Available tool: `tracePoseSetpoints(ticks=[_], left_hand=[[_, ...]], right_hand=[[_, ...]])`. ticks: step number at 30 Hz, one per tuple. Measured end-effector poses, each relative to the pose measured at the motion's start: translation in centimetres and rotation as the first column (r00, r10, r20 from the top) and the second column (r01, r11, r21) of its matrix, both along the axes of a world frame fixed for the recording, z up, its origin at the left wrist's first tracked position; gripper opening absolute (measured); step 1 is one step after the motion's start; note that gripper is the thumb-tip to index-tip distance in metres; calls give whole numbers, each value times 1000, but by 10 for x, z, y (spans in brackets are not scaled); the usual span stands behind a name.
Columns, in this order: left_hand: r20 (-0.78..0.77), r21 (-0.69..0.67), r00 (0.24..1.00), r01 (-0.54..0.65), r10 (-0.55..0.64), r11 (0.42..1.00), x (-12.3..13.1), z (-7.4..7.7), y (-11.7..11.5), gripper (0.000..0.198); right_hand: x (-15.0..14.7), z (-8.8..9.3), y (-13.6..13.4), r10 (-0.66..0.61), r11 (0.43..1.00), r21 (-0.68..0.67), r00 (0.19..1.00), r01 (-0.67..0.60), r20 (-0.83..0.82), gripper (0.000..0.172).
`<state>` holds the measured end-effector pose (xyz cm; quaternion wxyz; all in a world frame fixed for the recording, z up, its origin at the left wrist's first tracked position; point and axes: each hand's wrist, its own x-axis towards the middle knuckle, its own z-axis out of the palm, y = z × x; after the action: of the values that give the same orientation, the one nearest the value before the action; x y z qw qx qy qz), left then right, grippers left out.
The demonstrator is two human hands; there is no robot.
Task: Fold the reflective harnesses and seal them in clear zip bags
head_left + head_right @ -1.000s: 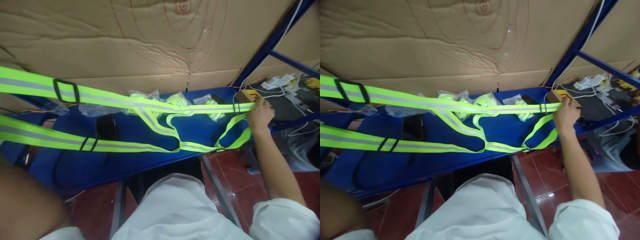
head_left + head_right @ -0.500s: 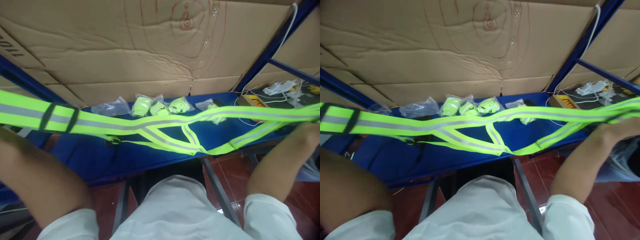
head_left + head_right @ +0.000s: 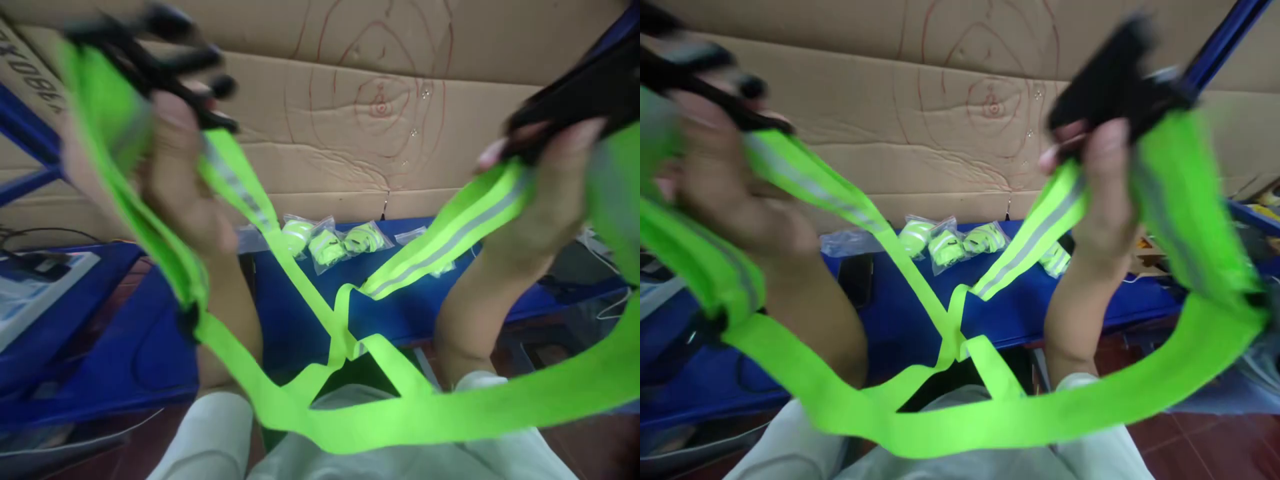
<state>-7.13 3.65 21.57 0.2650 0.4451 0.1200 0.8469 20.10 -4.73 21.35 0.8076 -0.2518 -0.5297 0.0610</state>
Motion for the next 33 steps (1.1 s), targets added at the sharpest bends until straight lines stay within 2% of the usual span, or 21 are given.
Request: tracePoseSetpoints(ticks=[1, 2, 3, 4, 6, 9, 13, 14, 17, 20, 24, 25, 27, 29, 30, 33], left_hand=[[-16, 111, 999, 50, -48, 993, 10, -4, -1, 17], [-48, 186, 995, 90, -83, 978, 19, -9, -4, 18], [-96, 202, 990, 119, -101, 972, 26, -13, -8, 24], [-115, 182, 990, 98, -78, 978, 30, -16, -12, 26], [-249, 64, 967, 72, -54, 995, 31, -19, -23, 28], [-474, -63, 877, 50, -74, 997, 21, -19, -34, 24], [-504, -85, 862, 17, -57, 996, 11, -18, -35, 12], [-514, -85, 856, 10, -52, 996, 10, -18, -35, 10], [-572, -83, 818, 7, -53, 997, 10, -17, -34, 6], [-593, -123, 796, 63, -124, 990, 11, -18, -33, 6], [-537, -276, 789, 169, -298, 946, 15, -22, -26, 13], [-518, -288, 799, 174, -306, 942, 16, -23, -23, 15], [-482, -251, 841, 135, -245, 958, 16, -25, -17, 18], [-441, -197, 885, 65, -147, 978, 14, -25, -11, 18], [-428, -174, 896, 45, -117, 984, 13, -25, -9, 18], [-443, -141, 892, 33, -93, 989, 11, -25, -4, 19]], right_hand=[[-17, -2, 1, 101, 995, -4, 988, -101, 116, 17], [-32, -4, 2, 143, 990, -22, 976, -142, 165, 19], [-44, -7, 3, 178, 983, -87, 958, -162, 225, 20], [-53, -9, 3, 190, 977, -141, 946, -158, 261, 19], [-60, -12, 5, 193, 969, -204, 939, -137, 286, 16], [-54, -9, 8, 256, 936, -311, 927, -167, 273, 22], [-37, 1, 12, 384, 830, -534, 860, -162, 335, 33], [-36, 3, 11, 380, 830, -537, 859, -153, 342, 30], [-43, 2, 9, 313, 880, -454, 891, -142, 330, 21], [-55, -5, 11, 273, 896, -428, 905, -116, 327, 21], [-55, -15, 27, 348, 874, -461, 858, -152, 378, 18], [-51, -17, 33, 371, 874, -456, 840, -172, 396, 18], [-38, -18, 43, 428, 865, -460, 775, -203, 464, 31], [-21, -18, 51, 526, 818, -527, 673, -233, 520, 49], [-14, -19, 53, 586, 774, -578, 634, -256, 504, 54], [-3, -21, 60, 734, 619, -661, 612, -424, 295, 58]])
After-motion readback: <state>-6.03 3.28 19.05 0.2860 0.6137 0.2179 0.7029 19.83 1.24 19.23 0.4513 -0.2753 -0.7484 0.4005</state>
